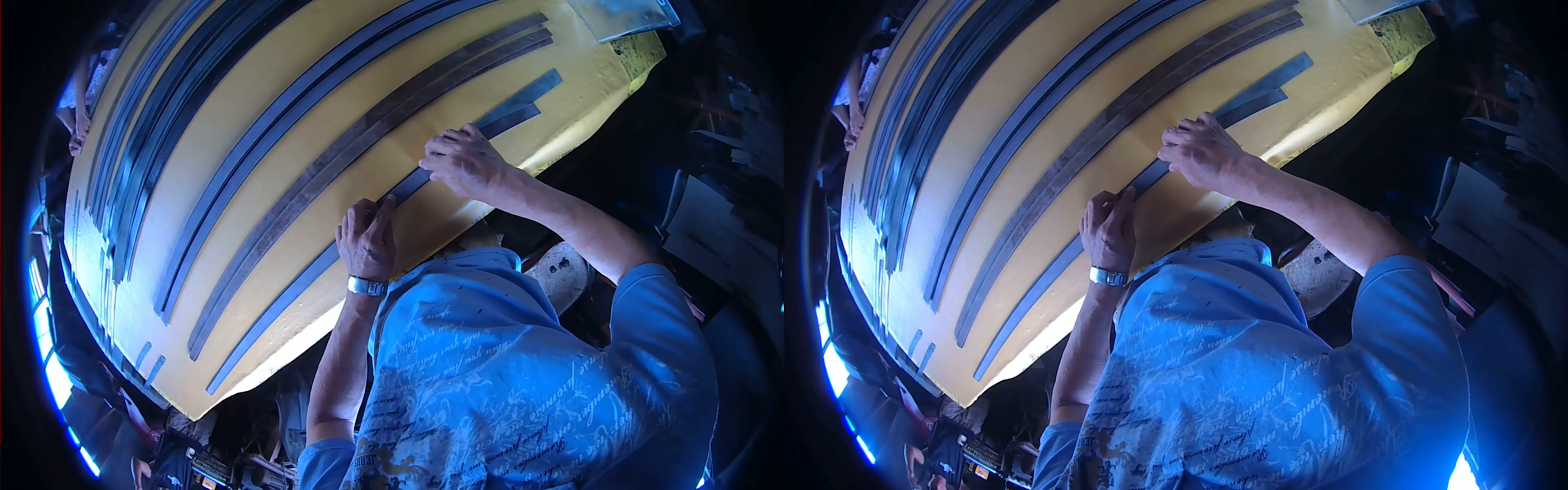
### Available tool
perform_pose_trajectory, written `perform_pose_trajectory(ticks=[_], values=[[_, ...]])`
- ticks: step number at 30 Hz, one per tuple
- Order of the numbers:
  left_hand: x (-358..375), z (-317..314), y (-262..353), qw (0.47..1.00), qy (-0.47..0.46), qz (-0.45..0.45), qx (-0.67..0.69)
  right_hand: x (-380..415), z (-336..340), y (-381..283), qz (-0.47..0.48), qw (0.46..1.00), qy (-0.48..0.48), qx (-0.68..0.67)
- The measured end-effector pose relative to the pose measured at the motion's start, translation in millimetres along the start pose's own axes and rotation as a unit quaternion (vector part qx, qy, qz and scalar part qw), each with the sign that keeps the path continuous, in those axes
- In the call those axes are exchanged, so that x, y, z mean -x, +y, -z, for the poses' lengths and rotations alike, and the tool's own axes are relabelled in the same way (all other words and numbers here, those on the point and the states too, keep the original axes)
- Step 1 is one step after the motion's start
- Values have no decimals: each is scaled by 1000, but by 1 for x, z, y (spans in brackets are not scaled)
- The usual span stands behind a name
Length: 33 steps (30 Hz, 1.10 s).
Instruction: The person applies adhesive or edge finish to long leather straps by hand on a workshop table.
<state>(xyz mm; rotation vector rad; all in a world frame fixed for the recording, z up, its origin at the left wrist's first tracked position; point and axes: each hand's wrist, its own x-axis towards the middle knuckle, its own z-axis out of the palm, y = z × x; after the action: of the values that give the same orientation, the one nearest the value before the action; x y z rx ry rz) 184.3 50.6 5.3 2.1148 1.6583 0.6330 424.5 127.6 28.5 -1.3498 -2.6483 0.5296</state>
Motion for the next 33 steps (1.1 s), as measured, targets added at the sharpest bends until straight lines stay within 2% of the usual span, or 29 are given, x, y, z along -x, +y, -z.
perform_pose_trajectory(ticks=[5,7,8,10,14,16,19,23,25,33], values=[[-10,8,20,997,-15,-8,-69,-2,0,-1,6,999,-25,30],[-20,-1,29,1000,-7,-4,26,-2,-3,-1,8,999,-30,31],[-26,-9,35,1000,-4,0,20,-3,-3,0,14,999,-27,38],[-39,-32,43,992,34,-21,120,-3,-4,4,24,998,-21,45],[-40,-41,39,992,64,-29,105,9,3,25,41,998,33,-36],[-43,-42,41,992,68,-22,103,17,16,45,46,995,60,-67],[-42,-38,44,988,14,71,135,25,42,66,35,999,23,-15],[-47,-36,53,991,27,81,105,26,41,79,52,998,31,3],[-45,-39,51,995,40,52,71,27,34,82,60,997,39,12],[-47,-42,54,993,42,88,71,27,30,83,61,997,53,15]])
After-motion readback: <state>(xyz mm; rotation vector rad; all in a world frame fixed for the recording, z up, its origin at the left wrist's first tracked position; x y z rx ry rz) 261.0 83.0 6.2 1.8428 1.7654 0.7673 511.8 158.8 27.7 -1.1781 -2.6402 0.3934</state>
